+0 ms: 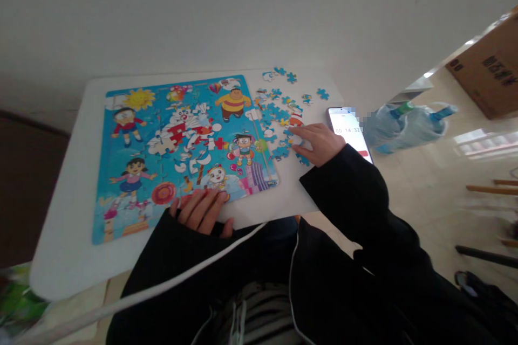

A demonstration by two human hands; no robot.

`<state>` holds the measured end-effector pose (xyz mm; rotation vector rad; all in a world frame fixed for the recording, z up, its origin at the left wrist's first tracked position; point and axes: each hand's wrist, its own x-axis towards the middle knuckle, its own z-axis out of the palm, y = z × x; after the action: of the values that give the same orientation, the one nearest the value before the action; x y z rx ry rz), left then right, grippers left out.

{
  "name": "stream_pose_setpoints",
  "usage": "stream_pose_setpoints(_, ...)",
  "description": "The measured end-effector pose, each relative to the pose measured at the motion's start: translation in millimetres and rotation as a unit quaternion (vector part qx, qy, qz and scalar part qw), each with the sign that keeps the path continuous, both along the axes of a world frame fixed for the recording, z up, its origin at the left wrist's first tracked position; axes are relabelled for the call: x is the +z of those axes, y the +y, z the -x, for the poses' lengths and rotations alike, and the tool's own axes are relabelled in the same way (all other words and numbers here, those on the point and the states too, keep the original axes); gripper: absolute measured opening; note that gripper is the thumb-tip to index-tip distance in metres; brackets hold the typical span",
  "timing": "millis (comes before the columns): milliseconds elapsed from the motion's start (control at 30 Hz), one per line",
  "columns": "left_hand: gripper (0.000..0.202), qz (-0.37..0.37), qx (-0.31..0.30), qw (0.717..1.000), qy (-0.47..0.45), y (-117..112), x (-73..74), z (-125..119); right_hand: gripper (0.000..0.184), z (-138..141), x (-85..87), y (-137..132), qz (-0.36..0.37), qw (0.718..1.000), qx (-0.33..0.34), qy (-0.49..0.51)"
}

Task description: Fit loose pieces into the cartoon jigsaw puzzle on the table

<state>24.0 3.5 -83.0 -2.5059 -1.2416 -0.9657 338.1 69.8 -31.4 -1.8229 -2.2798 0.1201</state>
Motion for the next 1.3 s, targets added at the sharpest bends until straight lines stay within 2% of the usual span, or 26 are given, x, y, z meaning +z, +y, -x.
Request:
stream_pose_setpoints(67,0.036,0.017,0.011,1.000,0.002,-3,1.9,4,0.040,0,-3.4,4,0.010,1.000,0.001,-0.018)
stream_pose_setpoints(200,0.040,0.039,0.018,0.999,0.003,-8,2.1,11,0.038,-2,-4.9,5,-0.030,0.999,-0.012,-0.013)
stream_pose_setpoints(300,0.044,0.064,0.028,0.998,0.000,-11,2.6,12,0.028,-2,1.6,0,-0.061,0.997,-0.019,0.049)
stream_pose_setpoints(400,0.044,0.087,0.033,0.996,-0.005,-16,6.9,12,0.020,7,9.7,-11,-0.072,0.986,-0.056,0.142)
stream_pose_setpoints(567,0.035,0.070,0.047,0.996,-0.014,-25,15.5,17,0.021,38,13.1,-35,-0.032,0.935,-0.112,0.334)
stream_pose_setpoints(733,0.034,0.059,0.038,0.997,-0.020,-30,10.5,23,0.018,76,12.1,-48,-0.010,0.911,-0.100,0.400)
stream_pose_setpoints(800,0.034,0.059,0.031,0.998,-0.023,-31,6.6,22,0.019,94,10.0,-49,0.003,0.893,-0.087,0.442)
stream_pose_setpoints(900,0.037,0.085,0.044,0.995,-0.027,-30,4.2,18,0.025,121,3.2,-50,0.054,0.865,-0.082,0.493)
stream_pose_setpoints(967,0.040,0.099,0.055,0.993,-0.038,-29,5.3,14,0.031,138,-2.9,-49,0.083,0.856,-0.078,0.504)
stream_pose_setpoints(1033,0.041,0.099,0.055,0.992,-0.053,-26,7.5,11,0.031,152,-8.8,-48,0.088,0.858,-0.082,0.500)
stream_pose_setpoints(1167,0.040,0.092,0.049,0.992,-0.069,-21,10.3,8,0.021,164,-16.2,-48,0.049,0.874,-0.103,0.473)
stream_pose_setpoints(1300,0.039,0.086,0.036,0.993,-0.068,-16,8.3,4,0.018,162,-17.7,-47,-0.014,0.934,-0.082,0.347)
